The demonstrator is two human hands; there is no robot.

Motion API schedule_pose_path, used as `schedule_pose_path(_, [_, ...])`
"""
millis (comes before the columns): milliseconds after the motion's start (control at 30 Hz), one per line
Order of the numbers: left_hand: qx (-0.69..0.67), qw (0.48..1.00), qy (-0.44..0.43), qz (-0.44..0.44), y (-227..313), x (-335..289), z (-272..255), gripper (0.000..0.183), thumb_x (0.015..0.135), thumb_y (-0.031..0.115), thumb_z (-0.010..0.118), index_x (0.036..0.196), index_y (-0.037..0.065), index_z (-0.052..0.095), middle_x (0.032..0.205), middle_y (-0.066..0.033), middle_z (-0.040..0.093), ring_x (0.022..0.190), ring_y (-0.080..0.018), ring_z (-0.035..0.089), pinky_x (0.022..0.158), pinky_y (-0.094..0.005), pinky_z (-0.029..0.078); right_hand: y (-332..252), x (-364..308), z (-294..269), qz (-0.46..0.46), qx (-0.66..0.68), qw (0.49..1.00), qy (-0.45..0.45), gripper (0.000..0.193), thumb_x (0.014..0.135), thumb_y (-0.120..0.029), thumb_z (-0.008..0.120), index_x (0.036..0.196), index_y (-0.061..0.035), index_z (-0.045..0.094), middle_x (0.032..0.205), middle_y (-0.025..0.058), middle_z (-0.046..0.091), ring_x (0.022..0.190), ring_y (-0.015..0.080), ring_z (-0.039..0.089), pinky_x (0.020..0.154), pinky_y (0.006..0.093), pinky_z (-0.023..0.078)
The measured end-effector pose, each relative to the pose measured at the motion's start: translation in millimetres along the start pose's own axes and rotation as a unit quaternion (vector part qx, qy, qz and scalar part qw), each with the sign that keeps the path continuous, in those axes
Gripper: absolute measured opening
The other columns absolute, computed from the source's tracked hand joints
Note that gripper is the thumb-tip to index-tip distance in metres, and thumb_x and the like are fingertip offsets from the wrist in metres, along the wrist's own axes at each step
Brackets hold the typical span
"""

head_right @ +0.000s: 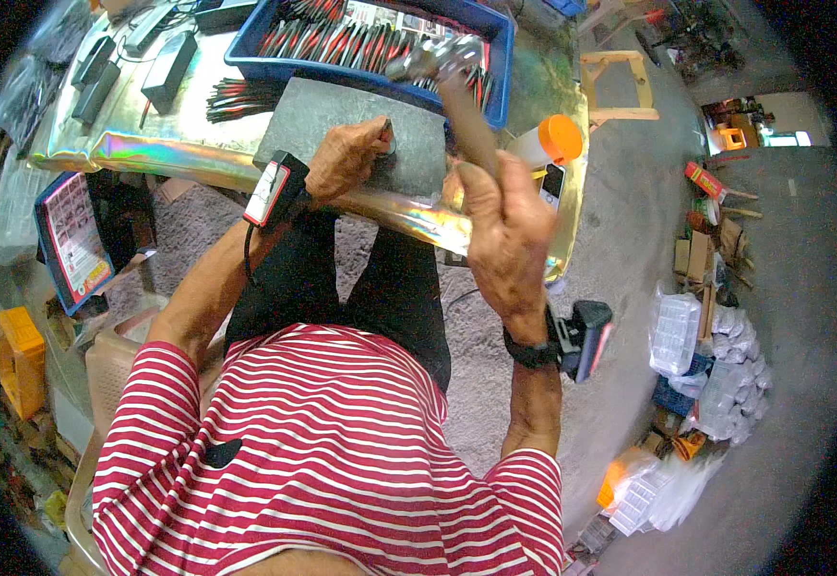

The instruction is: The person secures metal terminals onto the ends of wires by placing each wire and terminal assembly on a metal block and striking it with a hammer by hand.

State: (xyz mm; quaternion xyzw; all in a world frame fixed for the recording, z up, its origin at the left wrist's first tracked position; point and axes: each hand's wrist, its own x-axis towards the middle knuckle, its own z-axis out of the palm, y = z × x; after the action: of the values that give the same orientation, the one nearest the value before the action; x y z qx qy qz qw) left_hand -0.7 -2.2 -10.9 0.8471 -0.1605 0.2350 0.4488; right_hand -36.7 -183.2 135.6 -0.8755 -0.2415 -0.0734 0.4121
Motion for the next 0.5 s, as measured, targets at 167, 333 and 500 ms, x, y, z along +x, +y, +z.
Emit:
schedule_pose_path(167, [0.004, 0.999, -0.026, -0.028, 10, 1, -8, 0.022, 0.063, -0.008, 0.05, 0.079, 0.003, 0.041, 0.066, -0.0126, 0.05, 0.062, -0.0313, 0.054, 0.053, -0.0351, 0.042, -24, -7, -11, -0.015, 0.097, 0.989, 0.107, 0.019, 0.082, -0.014, 0.052, 0.091, 0.0023, 0.052, 0.06, 0.0091, 0.049, 0.051, 0.0168, 0.047, 0.048, 0.0272, 0.039])
schedule_pose_path(333, [-0.008, 1.0, -0.002, 0.008, 6, 3, 2, 0.02, 0.064, -0.007, 0.047, 0.079, 0.003, 0.04, 0.067, -0.0148, 0.049, 0.064, -0.0333, 0.053, 0.055, -0.0369, 0.041, 33, -12, 20, -0.113, -0.225, 0.968, 0.005, 0.013, 0.082, -0.013, 0.051, 0.085, 0.0001, 0.051, 0.051, 0.0094, 0.044, 0.043, 0.0172, 0.047, 0.04, 0.0302, 0.034])
schedule_pose_path(500, [-0.005, 1.0, -0.021, -0.002, 4, -1, -5, 0.02, 0.065, -0.006, 0.048, 0.081, 0.003, 0.041, 0.07, -0.0157, 0.05, 0.066, -0.033, 0.053, 0.055, -0.0361, 0.041, -8, 0, -1, -0.08, -0.127, 0.988, 0.037, 0.018, 0.084, -0.018, 0.049, 0.081, -0.0007, 0.05, 0.052, 0.0034, 0.043, 0.046, 0.01, 0.044, 0.041, 0.0261, 0.031])
